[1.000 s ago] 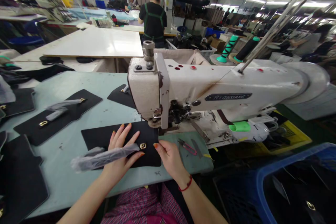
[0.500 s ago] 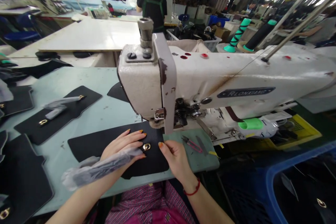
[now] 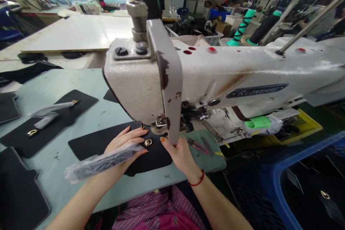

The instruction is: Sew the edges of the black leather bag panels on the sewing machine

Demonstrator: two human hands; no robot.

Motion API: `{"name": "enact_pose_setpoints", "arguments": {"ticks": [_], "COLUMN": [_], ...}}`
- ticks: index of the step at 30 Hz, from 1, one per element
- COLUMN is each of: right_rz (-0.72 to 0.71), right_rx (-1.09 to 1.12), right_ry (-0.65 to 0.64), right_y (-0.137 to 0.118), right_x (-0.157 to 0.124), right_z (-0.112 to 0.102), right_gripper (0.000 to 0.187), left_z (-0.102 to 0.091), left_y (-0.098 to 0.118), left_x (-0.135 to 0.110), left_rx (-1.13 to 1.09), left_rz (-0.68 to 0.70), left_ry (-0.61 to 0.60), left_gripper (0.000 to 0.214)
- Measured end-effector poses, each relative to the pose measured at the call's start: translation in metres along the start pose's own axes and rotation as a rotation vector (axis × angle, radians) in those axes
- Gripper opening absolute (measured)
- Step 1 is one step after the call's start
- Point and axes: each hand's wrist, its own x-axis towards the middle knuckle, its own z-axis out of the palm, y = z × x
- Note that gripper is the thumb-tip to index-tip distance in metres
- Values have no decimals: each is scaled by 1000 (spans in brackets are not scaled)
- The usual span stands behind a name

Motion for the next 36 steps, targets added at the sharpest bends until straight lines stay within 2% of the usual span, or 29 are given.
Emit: {"name": "enact_pose_setpoints", "arguments": {"ticks": [3, 6, 8, 11, 15, 21, 36], "right_rz": [13, 100, 171, 213, 228, 355, 364], "right_rx": [2, 88, 160, 202, 259, 462, 526], "right_ry": [1, -60, -113, -149, -211, -335, -328], "right_y": [-1, 2, 5, 8, 4, -8, -4], "right_x": [-6, -21, -32, -42, -40, -30, -31], "right_z": [0, -1, -3, -6, -12, -17, -12], "right_gripper": [46, 44, 43, 44, 46, 46, 48], "left_z": [3, 4, 2, -5, -14, -20, -27], "left_y": [-4, -6, -4, -1, -1, -3, -5], "left_x": [-1, -2, -1, 2, 9, 17, 23], "left_rx": [11, 11, -26, -91, -94, -112, -69], "left_rz": [-22, 2, -31, -104, -143, -105, -21], "left_ry": [12, 10, 15, -39, -151, -197, -240], "left_gripper": [24, 26, 28, 32, 32, 27, 22]}}
